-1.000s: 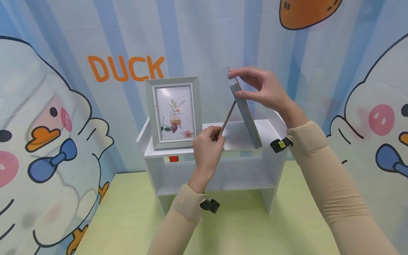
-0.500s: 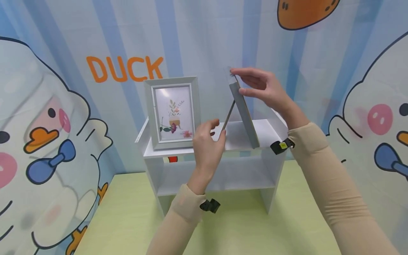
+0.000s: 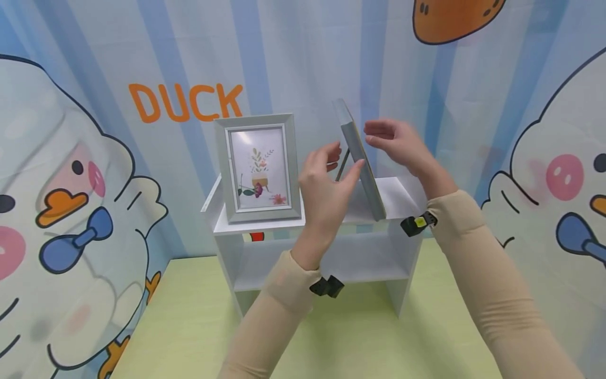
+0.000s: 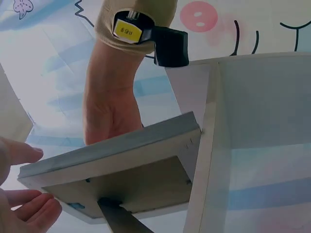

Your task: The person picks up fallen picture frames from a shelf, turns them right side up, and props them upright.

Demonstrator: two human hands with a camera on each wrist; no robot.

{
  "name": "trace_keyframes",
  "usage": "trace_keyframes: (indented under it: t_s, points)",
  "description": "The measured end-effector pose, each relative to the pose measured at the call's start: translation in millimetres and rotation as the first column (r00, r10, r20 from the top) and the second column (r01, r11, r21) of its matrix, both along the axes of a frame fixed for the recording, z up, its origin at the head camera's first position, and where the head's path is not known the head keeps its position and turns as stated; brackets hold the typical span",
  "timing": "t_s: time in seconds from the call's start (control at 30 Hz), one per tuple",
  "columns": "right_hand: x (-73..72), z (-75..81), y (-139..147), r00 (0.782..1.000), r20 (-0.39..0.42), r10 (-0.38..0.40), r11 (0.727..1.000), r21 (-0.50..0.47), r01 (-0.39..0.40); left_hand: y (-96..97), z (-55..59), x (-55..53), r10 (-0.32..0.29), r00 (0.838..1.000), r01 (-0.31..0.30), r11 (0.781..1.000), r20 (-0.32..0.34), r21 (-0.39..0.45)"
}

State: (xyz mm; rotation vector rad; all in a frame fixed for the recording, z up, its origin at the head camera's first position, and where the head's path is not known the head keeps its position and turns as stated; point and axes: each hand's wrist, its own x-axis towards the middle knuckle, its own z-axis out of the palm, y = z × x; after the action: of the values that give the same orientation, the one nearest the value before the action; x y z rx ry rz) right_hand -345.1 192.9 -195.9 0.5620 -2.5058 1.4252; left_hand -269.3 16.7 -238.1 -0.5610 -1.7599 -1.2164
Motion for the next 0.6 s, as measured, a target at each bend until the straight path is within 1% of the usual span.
trace_keyframes:
  t_s: [0.1, 0.17, 0.3, 0.37, 0.5, 0.6]
  points:
    - [-3.6, -0.7, -1.1, 0.995, 0.096, 0.013, 0.997, 0.072, -0.020, 6.0, 1.0, -2.1, -0.006, 0.999, 0.007, 1.000, 0.048, -0.007]
    - [-6.3, -1.5, -1.8, 0.989, 0.143, 0.044, 0.995, 0.084, -0.056, 10.1, -0.1, -4.1, -0.002, 0.997, 0.004, 1.000, 0.079, -0.019]
    - [-11.7, -4.8, -1.3, 0.977, 0.185, 0.111, 0.992, 0.043, -0.121, 18.1, -4.5, -8.6, 0.013, 0.993, -0.008, 0.999, 0.114, -0.050]
    - [-14.7, -6.3, -1.0, 0.969, 0.199, 0.144, 0.989, 0.000, -0.147, 21.6, -6.2, -10.7, 0.033, 0.993, -0.026, 0.998, 0.113, -0.061]
    - [-21.3, -9.0, -1.4, 0.953, 0.238, 0.186, 0.982, -0.062, -0.176, 26.4, -8.3, -14.6, 0.072, 0.993, -0.065, 0.995, 0.094, -0.072]
    - [-25.0, -10.7, -2.1, 0.943, 0.260, 0.209, 0.978, -0.077, -0.195, 26.7, -8.7, -15.8, 0.080, 0.993, -0.074, 0.995, 0.090, -0.068]
